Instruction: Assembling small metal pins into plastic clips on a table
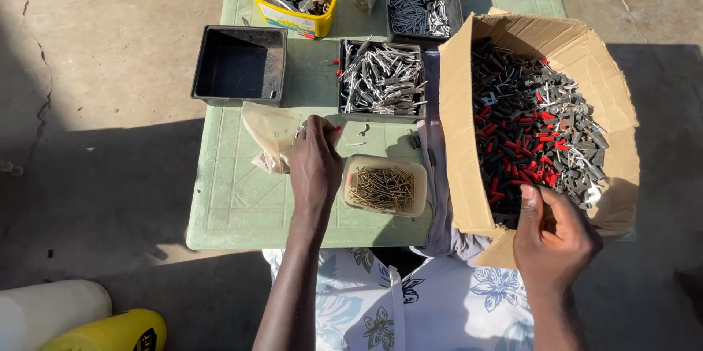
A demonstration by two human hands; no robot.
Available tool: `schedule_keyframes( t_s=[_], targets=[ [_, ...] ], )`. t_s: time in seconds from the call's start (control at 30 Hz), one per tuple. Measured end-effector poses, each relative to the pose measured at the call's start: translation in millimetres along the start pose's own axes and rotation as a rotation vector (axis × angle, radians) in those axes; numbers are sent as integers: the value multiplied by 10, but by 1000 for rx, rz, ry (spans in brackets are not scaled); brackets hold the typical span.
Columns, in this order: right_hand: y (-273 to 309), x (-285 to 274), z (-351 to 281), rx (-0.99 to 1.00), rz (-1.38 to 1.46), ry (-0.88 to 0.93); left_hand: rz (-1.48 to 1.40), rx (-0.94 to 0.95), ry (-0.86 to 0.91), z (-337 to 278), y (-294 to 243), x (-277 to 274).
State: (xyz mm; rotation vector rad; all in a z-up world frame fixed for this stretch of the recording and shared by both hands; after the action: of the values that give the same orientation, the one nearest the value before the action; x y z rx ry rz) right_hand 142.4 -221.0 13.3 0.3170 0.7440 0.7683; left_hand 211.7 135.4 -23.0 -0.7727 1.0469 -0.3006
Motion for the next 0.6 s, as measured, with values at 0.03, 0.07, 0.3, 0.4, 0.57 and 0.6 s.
schedule_keyframes(
  t_s=[0.03,0.07,0.3,0.4,0.57,0.6],
  targets=[
    [194,40,33,7,3,8,6,-7,5,-200,-168,-95],
    [370,124,62,46,68,72,-127,-189,31,-392,-220,-184],
    [805,791,-93,561,617,467,-1231,-606,203,-1380,-598,-58],
    [838,830,-128,628,758,375,-1207,-612,207,-1426,-683,-155],
    [818,798,-165,596,712,381,-1127,-548,193,-1423,-744,-273],
    [824,779,-149,576,687,390,-1060,-534,201,-1416,-769,-306]
  ],
)
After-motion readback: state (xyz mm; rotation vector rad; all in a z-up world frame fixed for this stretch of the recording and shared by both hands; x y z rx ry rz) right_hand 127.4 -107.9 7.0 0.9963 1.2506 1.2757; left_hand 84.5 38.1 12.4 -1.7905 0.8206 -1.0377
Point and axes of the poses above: each hand's wrist, its own z-axis towards the middle knuckle, its own x-axis out of the palm, y = z × x, the point moved 7 cm from there along z, towards the middle knuckle, and after that the axes turned 9 degrees about -x, right-handed, at the moved point
